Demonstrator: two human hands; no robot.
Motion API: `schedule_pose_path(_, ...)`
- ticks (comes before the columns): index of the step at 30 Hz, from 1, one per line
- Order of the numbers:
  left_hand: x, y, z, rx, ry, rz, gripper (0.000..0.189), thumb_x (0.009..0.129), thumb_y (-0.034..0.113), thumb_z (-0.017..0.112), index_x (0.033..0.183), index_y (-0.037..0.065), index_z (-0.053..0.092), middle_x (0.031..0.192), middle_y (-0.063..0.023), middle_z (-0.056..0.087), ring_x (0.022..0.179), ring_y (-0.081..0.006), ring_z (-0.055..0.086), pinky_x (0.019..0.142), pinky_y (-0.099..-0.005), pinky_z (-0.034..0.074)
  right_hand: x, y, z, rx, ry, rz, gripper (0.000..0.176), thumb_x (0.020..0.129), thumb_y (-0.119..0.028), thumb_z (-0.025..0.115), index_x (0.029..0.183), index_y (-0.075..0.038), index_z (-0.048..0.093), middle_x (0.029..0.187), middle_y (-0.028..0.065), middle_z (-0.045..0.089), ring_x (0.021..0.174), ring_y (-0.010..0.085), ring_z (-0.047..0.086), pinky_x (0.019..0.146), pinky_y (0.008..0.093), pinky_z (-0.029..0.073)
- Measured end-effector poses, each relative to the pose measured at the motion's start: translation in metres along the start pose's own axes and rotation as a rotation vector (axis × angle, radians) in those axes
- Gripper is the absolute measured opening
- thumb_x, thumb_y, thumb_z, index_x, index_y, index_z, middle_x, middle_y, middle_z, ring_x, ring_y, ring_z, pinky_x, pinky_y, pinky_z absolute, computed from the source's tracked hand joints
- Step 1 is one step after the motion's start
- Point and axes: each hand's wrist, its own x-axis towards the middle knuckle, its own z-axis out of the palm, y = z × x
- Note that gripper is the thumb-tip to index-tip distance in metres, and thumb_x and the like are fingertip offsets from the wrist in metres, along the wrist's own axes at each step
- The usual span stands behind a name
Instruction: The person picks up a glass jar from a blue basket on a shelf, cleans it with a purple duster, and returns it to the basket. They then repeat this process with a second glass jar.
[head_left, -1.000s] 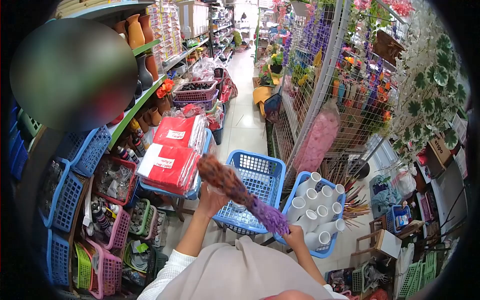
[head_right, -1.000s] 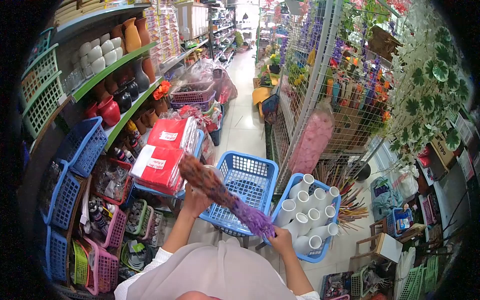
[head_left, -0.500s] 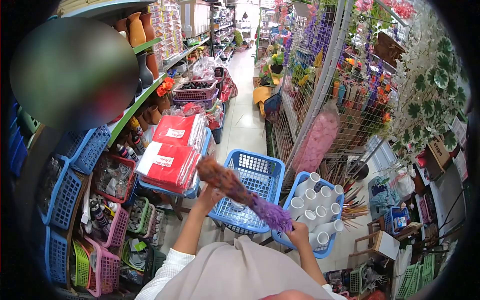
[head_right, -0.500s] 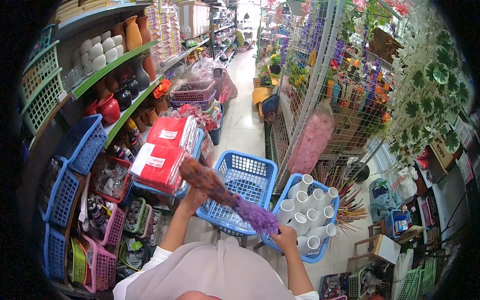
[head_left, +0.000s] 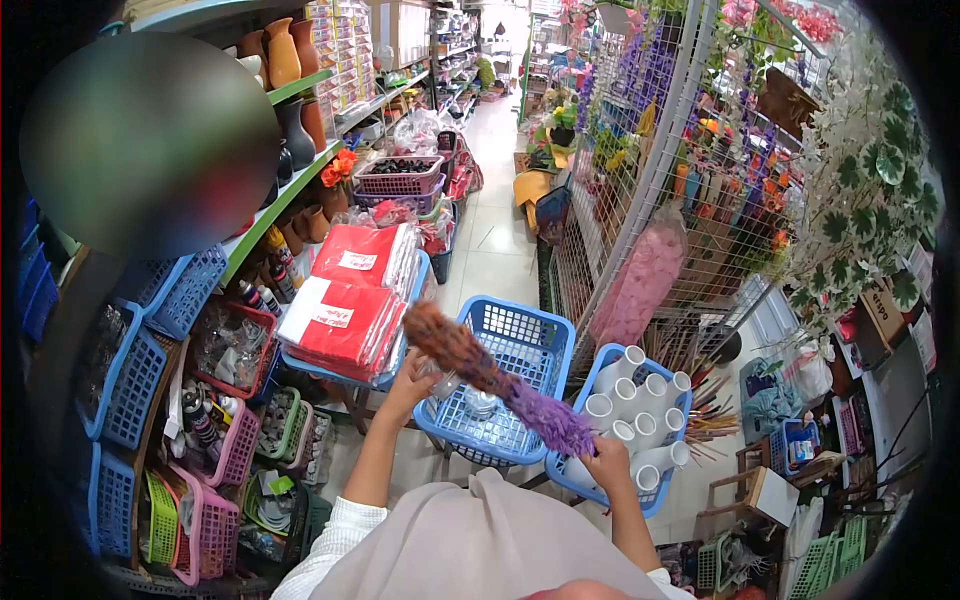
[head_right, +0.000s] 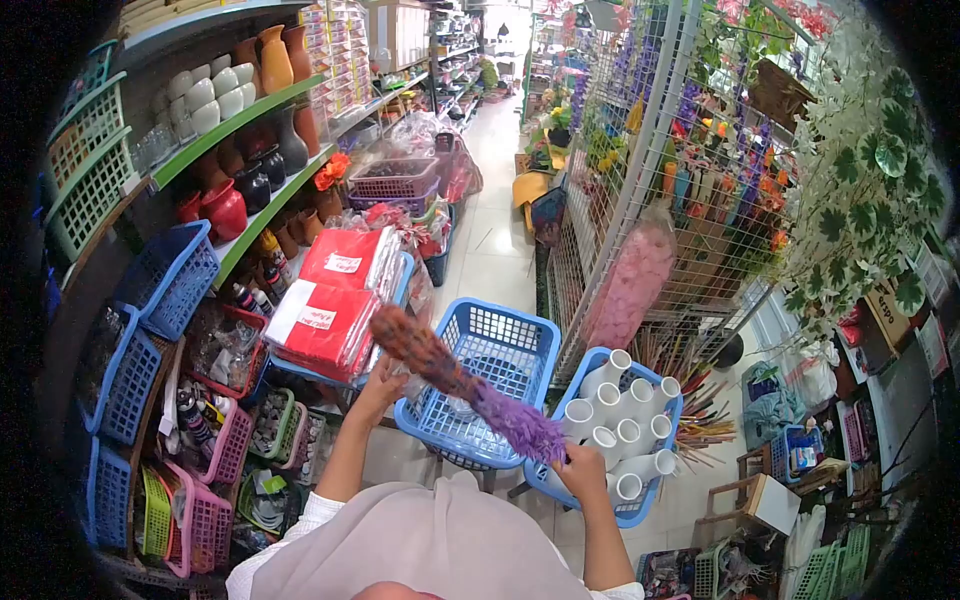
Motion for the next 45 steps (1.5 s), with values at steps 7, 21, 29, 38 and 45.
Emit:
schedule_pose_path(7, -0.003, -0.003, 0.013, -0.329, -0.101, 0.109, 0.093, 0.073, 0.035, 0.079, 0.146, 0.014, 0.026, 0.137, -0.0113, 0.042, 0.122, -0.0242, 0.048, 0.097, -0.0414, 0.045, -0.004, 0.010, 0.020, 0.077, -0.007, 0.094, 0.028, 0.077, -0.032, 0.066, 0.088, -0.007, 0.067, 0.072, 0.0212, 0.062, 0.068, 0.0402, 0.061, 0.060, 0.0459, 0.047)
schedule_pose_path(21, 0.004, -0.015, 0.011, -0.401, -0.079, 0.139, 0.089, 0.075, 0.053, 0.072, 0.145, 0.017, 0.029, 0.142, -0.0100, 0.041, 0.131, -0.0277, 0.042, 0.107, -0.0482, 0.037, -0.013, 0.005, 0.030, 0.095, -0.013, 0.171, 0.028, 0.080, -0.032, 0.063, 0.084, -0.005, 0.066, 0.072, 0.0209, 0.063, 0.070, 0.0406, 0.062, 0.062, 0.0465, 0.048)
schedule_pose_path(29, -0.004, 0.002, 0.026, -0.629, -0.087, 0.101, 0.072, 0.083, 0.045, 0.065, 0.139, 0.010, 0.037, 0.136, -0.0118, 0.048, 0.126, -0.0299, 0.047, 0.104, -0.0475, 0.042, -0.009, 0.000, 0.016, 0.067, -0.056, 0.182, 0.028, 0.079, -0.032, 0.064, 0.084, -0.005, 0.066, 0.071, 0.0214, 0.062, 0.069, 0.0408, 0.061, 0.061, 0.0459, 0.048)
schedule_pose_path(38, 0.003, -0.015, 0.022, -0.609, 0.065, 0.087, 0.085, 0.075, 0.057, 0.072, 0.136, 0.009, 0.038, 0.134, -0.0117, 0.048, 0.124, -0.0292, 0.048, 0.101, -0.0480, 0.044, -0.019, -0.005, 0.028, 0.097, -0.070, 0.160, 0.030, 0.081, -0.032, 0.063, 0.085, -0.002, 0.065, 0.073, 0.0228, 0.062, 0.070, 0.0414, 0.061, 0.060, 0.0441, 0.047)
schedule_pose_path(45, 0.003, -0.019, 0.021, -0.725, 0.052, 0.161, 0.077, 0.080, 0.051, 0.071, 0.136, 0.008, 0.040, 0.134, -0.0117, 0.050, 0.124, -0.0283, 0.047, 0.108, -0.0446, 0.035, -0.018, -0.006, 0.029, 0.215, -0.143, 0.194, 0.028, 0.083, -0.031, 0.061, 0.094, -0.007, 0.067, 0.076, 0.0218, 0.064, 0.073, 0.0396, 0.063, 0.065, 0.0433, 0.048)
